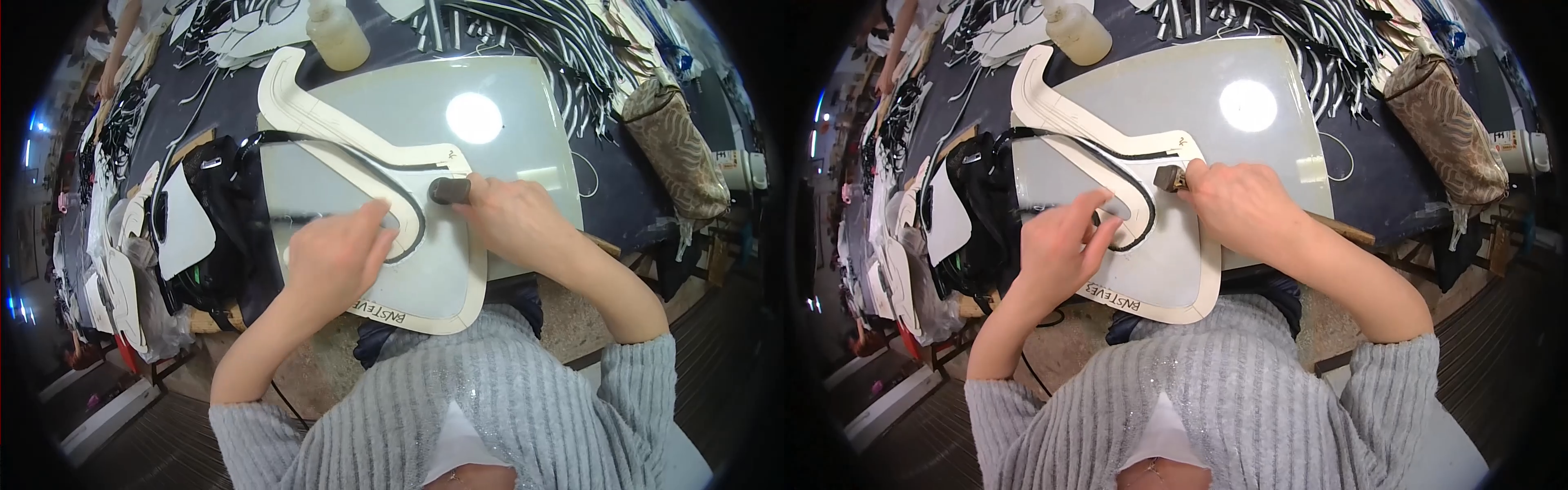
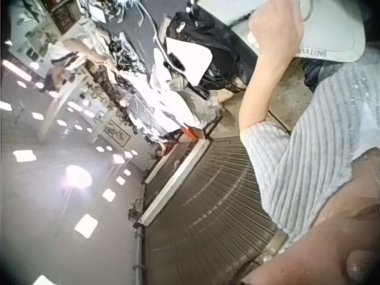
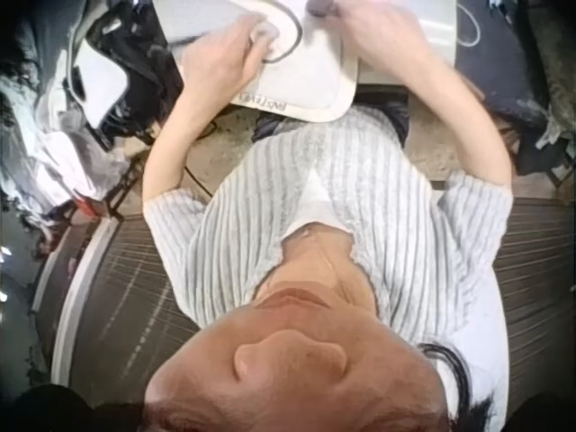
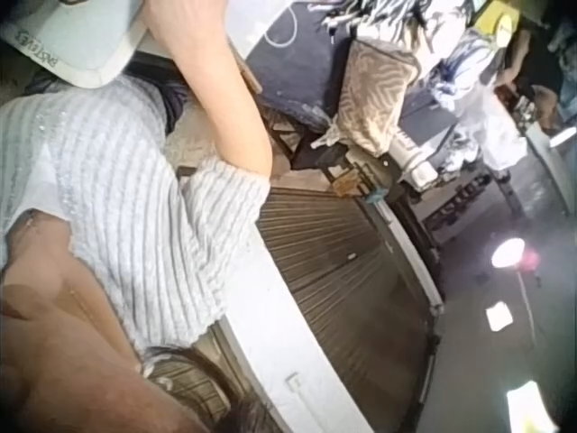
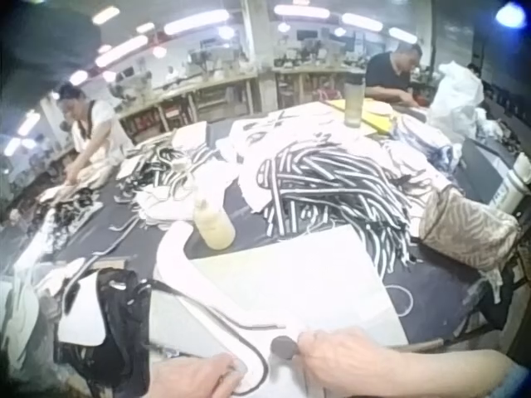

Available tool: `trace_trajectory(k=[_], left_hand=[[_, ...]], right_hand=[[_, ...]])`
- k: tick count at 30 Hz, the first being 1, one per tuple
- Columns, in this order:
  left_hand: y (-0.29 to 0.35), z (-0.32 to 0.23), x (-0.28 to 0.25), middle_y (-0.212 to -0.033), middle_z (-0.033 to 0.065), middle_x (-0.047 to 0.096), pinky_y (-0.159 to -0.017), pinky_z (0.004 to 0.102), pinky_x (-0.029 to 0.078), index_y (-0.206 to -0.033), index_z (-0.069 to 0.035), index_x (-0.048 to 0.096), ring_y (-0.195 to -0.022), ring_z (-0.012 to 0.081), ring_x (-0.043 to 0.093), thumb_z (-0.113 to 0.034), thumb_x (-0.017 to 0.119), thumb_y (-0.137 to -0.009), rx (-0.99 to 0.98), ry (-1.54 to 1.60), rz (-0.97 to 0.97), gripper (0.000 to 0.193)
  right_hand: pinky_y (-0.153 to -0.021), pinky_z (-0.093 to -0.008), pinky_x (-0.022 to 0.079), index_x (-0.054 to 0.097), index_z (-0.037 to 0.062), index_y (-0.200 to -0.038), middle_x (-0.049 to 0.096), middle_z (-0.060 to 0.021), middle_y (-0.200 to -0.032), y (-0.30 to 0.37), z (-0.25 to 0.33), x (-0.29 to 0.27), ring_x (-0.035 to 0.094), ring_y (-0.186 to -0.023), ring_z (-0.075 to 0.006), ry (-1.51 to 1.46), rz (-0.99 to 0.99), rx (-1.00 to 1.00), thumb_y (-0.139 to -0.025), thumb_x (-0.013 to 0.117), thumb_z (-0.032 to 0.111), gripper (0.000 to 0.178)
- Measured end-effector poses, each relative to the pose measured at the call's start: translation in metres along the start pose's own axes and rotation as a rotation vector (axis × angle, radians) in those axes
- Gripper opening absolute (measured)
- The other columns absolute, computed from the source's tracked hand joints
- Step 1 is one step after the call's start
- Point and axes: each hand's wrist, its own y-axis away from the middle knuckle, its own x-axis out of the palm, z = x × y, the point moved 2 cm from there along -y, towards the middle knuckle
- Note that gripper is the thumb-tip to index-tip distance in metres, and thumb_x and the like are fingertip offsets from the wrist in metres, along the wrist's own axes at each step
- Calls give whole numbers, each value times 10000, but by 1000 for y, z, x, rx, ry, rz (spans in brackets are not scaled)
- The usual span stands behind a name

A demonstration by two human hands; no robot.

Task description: Hammer leather components and fold material over a template to shape shoe uppers.

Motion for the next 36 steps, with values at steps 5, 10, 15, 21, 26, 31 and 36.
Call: trace_trajectory(k=[5,10,15,21,26,31,36], left_hand=[[-55,11,16,-923,63,612,-785,361,467,-1365,-31,501,-859,237,607,-161,774,-793,250,-72,-267,647],[-74,12,10,-896,52,594,-979,469,341,-1386,-50,441,-864,253,601,-165,756,-805,138,-151,84,671],[-92,15,8,-811,18,608,-1021,485,293,-1333,-83,485,-853,225,639,-105,719,-827,171,70,184,558],[-77,34,36,-984,19,690,-1048,477,286,-1237,-64,585,-892,192,655,9,685,-792,267,287,-10,462],[-68,31,44,-881,-13,658,-998,478,429,-1128,-21,638,-868,133,632,-84,645,-788,563,3,-276,346],[-69,28,42,-874,26,657,-982,465,472,-1098,-1,637,-886,159,635,-72,642,-776,577,-35,-263,330],[-66,34,45,-896,82,657,-910,442,520,-1046,30,636,-909,212,640,-54,642,-766,588,52,-231,292]], right_hand=[[-520,-399,526,532,11,-832,639,-146,-645,2,1,1,668,-578,-315,23,1,8,-951,603,280,302],[-505,-375,523,537,15,-836,626,-132,-627,3,1,-1,668,-570,-297,27,14,47,-950,604,301,315],[-511,-384,525,541,14,-839,631,-134,-638,2,0,-2,667,-572,-299,-1,-6,26,-948,609,297,311],[-520,-407,526,540,2,-839,637,-147,-646,-1,3,-6,669,-583,-322,-29,90,94,-958,599,282,310],[-566,-452,522,541,-15,-922,649,-191,-699,-3,-3,-2,661,-637,-374,-161,171,155,-940,601,198,222],[-565,-470,518,539,-21,-845,640,-191,-649,-14,-11,-13,660,-625,-383,-174,95,192,-955,602,236,285],[-560,-466,512,550,-23,-850,635,-201,-645,-27,-15,-26,655,-618,-389,-95,122,197,-960,594,249,297]])
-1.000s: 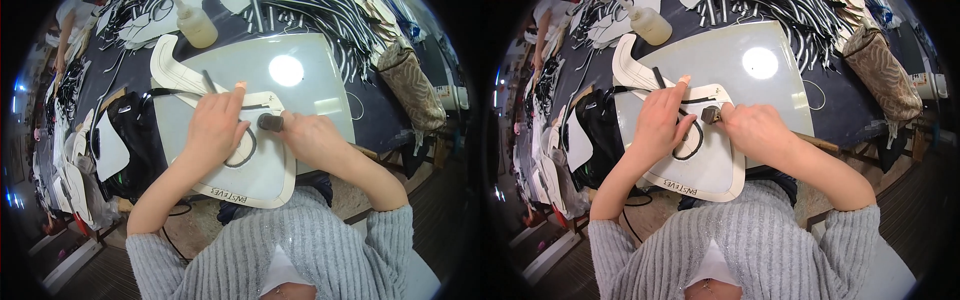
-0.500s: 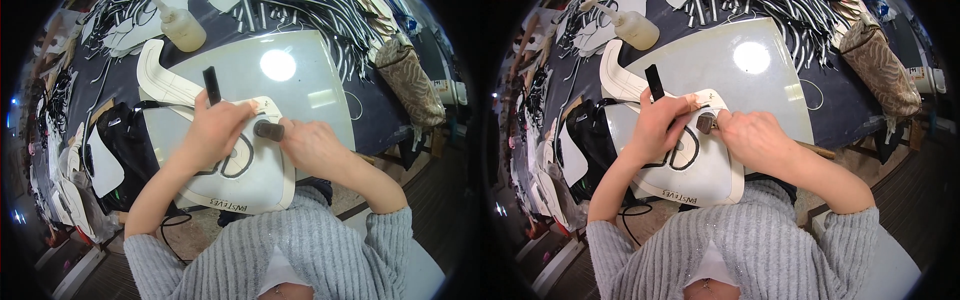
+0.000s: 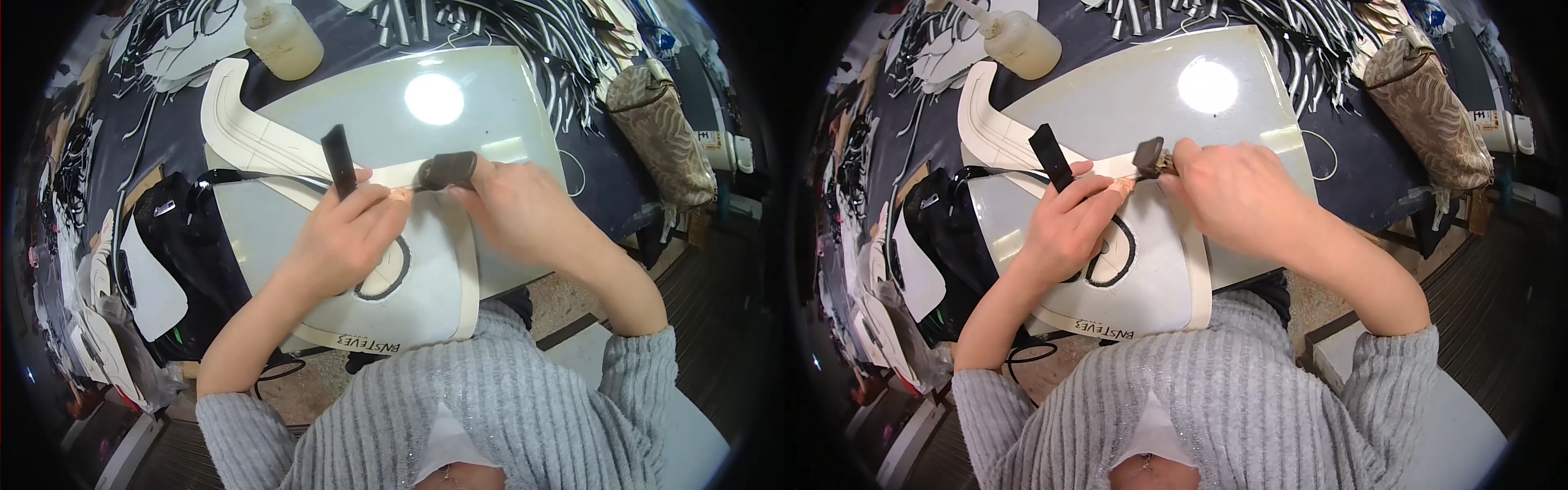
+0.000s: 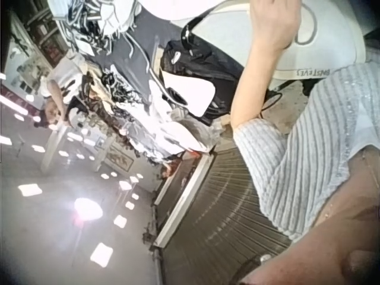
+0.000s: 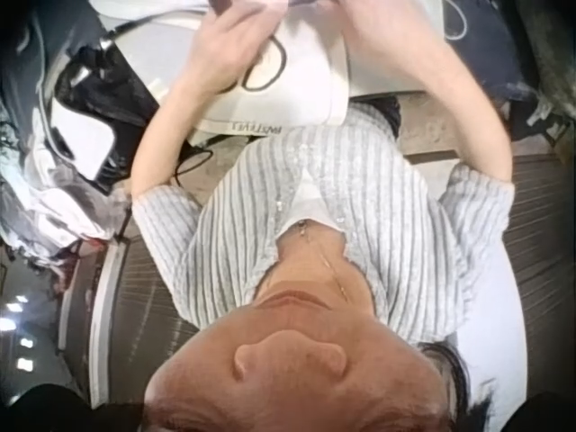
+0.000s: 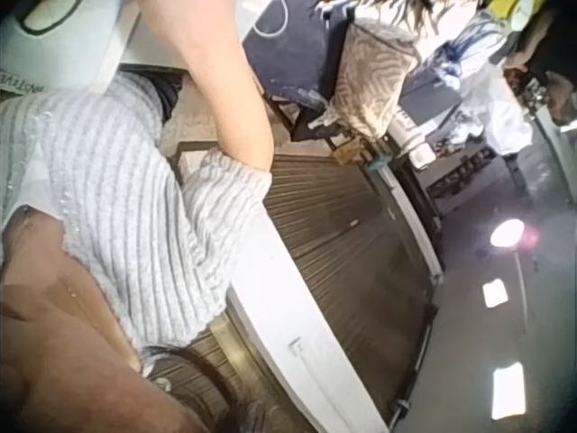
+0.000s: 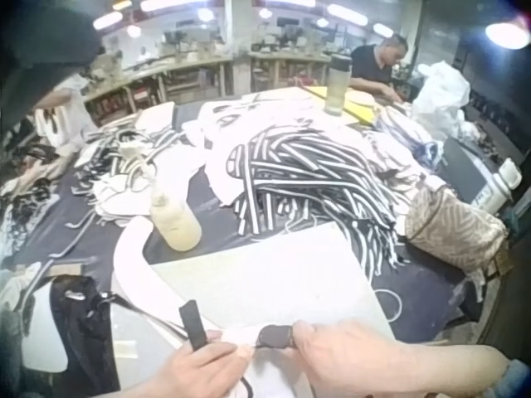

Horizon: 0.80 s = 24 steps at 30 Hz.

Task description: Hammer leather components and fold material over a template to shape shoe uppers.

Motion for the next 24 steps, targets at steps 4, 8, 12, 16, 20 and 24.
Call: trace_trajectory(k=[4,8,12,16,20,24], left_hand=[[-3,-3,1,-906,95,659,-871,421,535,-1017,46,633,-913,224,641,-43,642,-762,16,-8,-71,271],[0,-3,0,-924,96,665,-850,407,534,-1009,48,635,-912,228,644,-31,643,-760,-13,-16,-60,261],[-4,-5,0,-940,100,671,-843,400,535,-1015,53,634,-921,229,646,-25,643,-766,-1,-14,-74,262],[-2,-5,-1,-959,104,676,-843,398,535,-1021,58,633,-935,226,646,-27,639,-769,-20,-24,-51,265],[-1,-2,-1,-929,86,666,-824,386,535,-1032,30,639,-889,233,641,-21,692,-778,-95,47,-106,264],[8,5,-2,-906,85,671,-713,335,540,-1044,-8,629,-799,250,661,55,720,-779,-370,350,-128,287]], right_hand=[[-546,-448,514,551,-21,-842,633,-189,-626,-1,7,-1,656,-595,-372,77,-11,-71,-961,589,263,310],[-526,-425,513,557,-18,-825,633,-168,-603,-6,9,-5,657,-565,-344,103,-34,-115,-955,595,262,311],[-516,-409,512,557,-21,-817,630,-161,-592,-1,6,3,659,-555,-328,146,16,-146,-943,605,246,299],[-518,-402,515,557,-24,-817,628,-155,-587,-4,7,-1,662,-555,-322,143,-16,-174,-938,608,230,286],[-524,-395,520,565,-21,-826,630,-151,-589,-3,6,4,664,-558,-320,195,1,-167,-938,598,205,255],[-528,-398,523,571,-20,-833,632,-147,-591,-5,5,3,667,-564,-319,178,19,-162,-940,595,205,251]])
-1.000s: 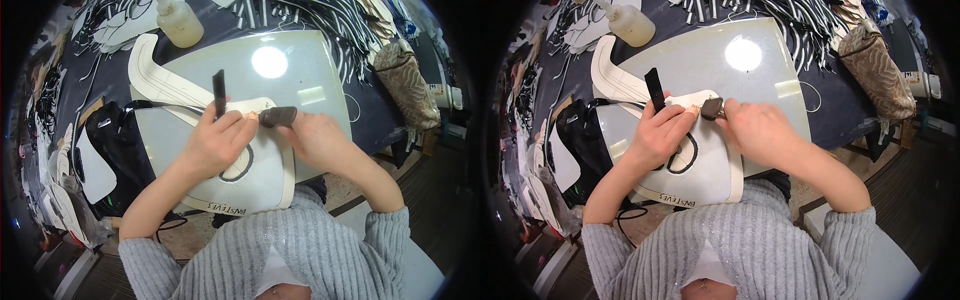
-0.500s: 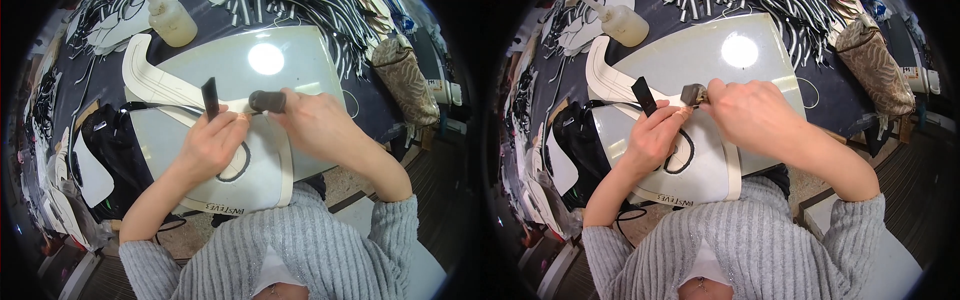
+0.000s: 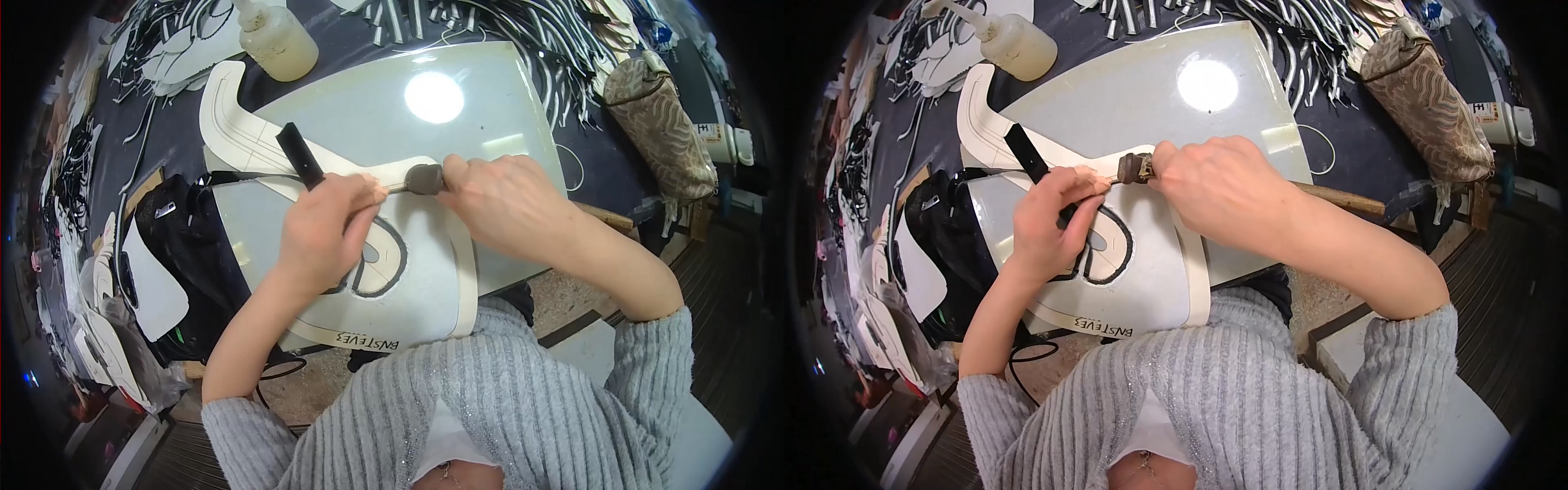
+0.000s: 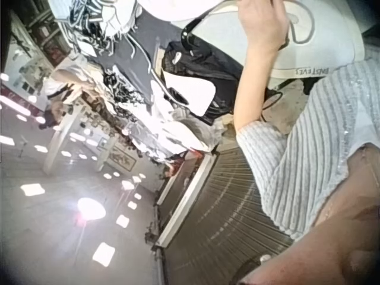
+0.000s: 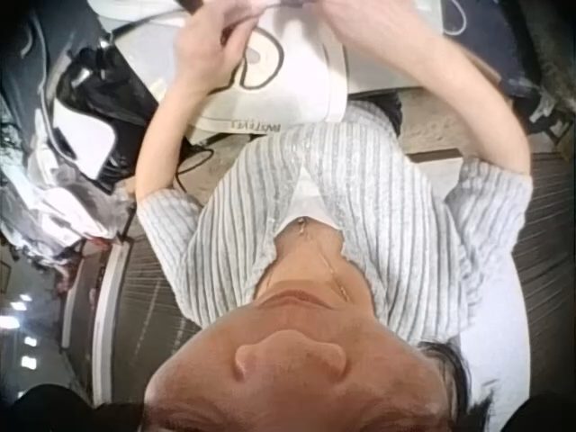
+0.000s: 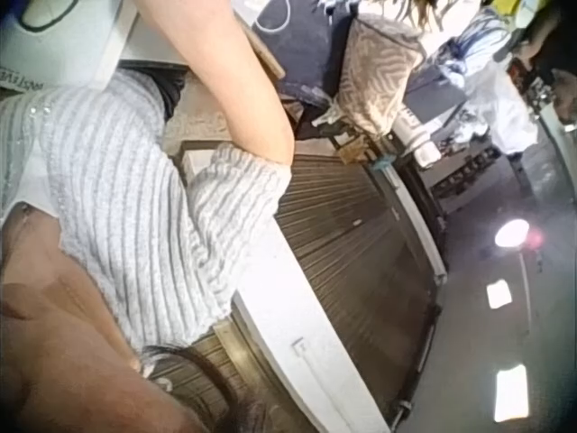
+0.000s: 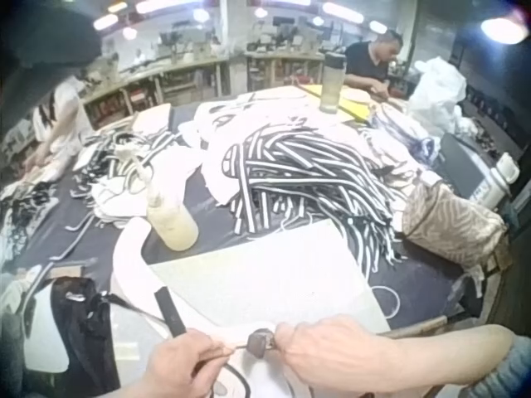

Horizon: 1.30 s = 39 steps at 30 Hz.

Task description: Hammer leather components and fold material over a template to shape shoe uppers.

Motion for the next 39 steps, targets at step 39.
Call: trace_trajectory(k=[39], left_hand=[[11,-14,9,-965,76,633,-801,400,529,-1021,27,604,-885,234,636,-15,719,-788,239,-404,-56,263]], right_hand=[[-526,-402,524,555,-30,-829,630,-160,-601,-4,16,-12,654,-551,-345,-93,-54,-2,-958,589,258,317]])
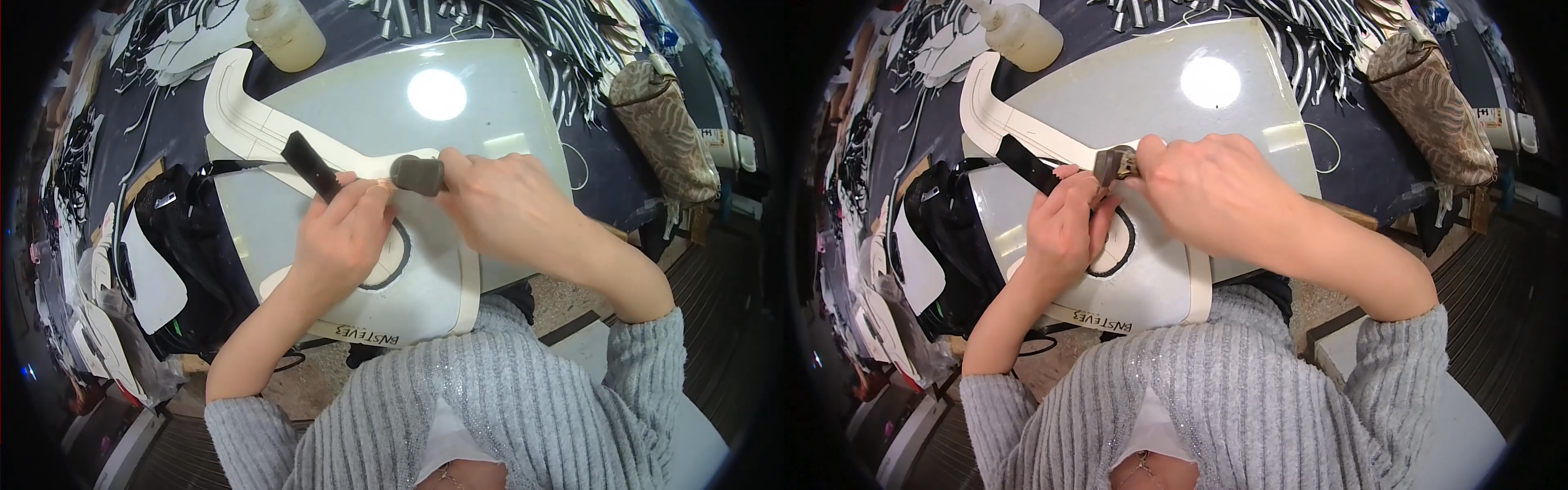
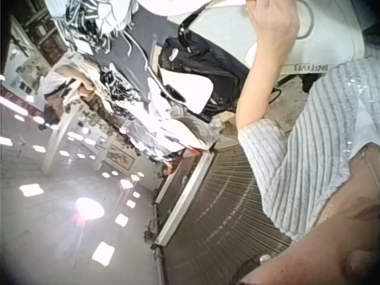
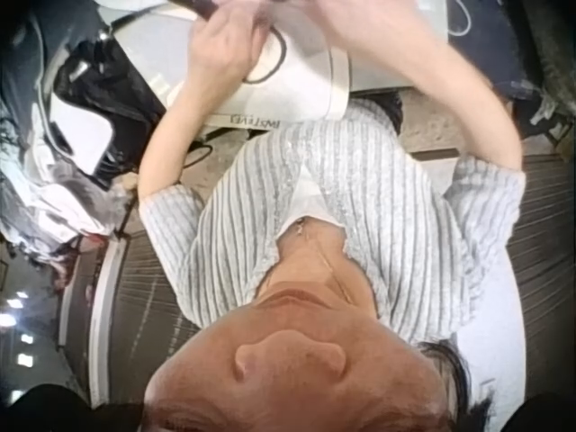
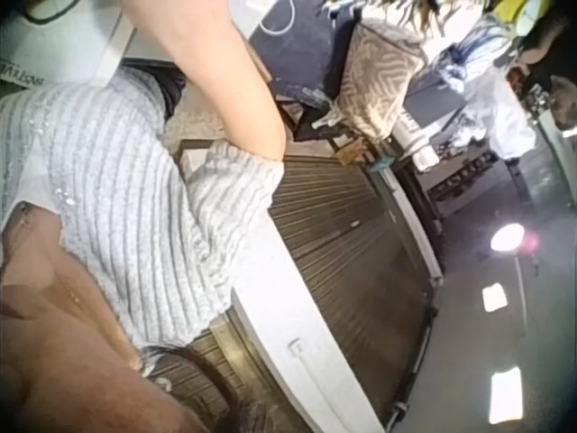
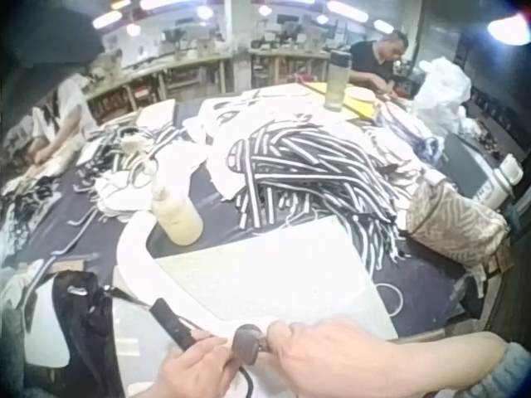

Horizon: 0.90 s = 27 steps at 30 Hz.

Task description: Hammer leather components and fold material over a template to shape shoe uppers.

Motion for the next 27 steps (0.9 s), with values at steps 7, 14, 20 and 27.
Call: trace_trajectory(k=[7,14,20,27], left_hand=[[-1,-1,0,-914,72,668,-792,376,526,-1059,13,566,-773,213,643,15,756,-801,-61,19,2,321],[1,-1,1,-963,91,642,-796,396,517,-1040,22,597,-880,247,642,-13,728,-786,-77,43,0,288],[1,-2,0,-923,72,646,-772,386,502,-1072,10,587,-854,254,635,-4,748,-771,-56,-9,5,342],[-12,3,9,-841,63,645,-712,366,474,-1086,-7,545,-800,237,636,0,752,-765,-299,238,-48,383]], right_hand=[[-524,-409,520,558,-28,-829,623,-161,-588,1,-7,9,663,-565,-343,19,9,6,-960,589,260,317],[-535,-420,520,564,-24,-837,633,-170,-609,-1,-11,9,665,-588,-343,47,24,25,-962,588,252,304],[-540,-425,517,562,-24,-844,639,-171,-623,4,-11,6,657,-591,-361,4,-19,63,-971,578,255,307],[-570,-453,517,546,-17,-814,629,-189,-627,8,-27,13,657,-617,-377,-45,-50,168,-970,587,287,344]])
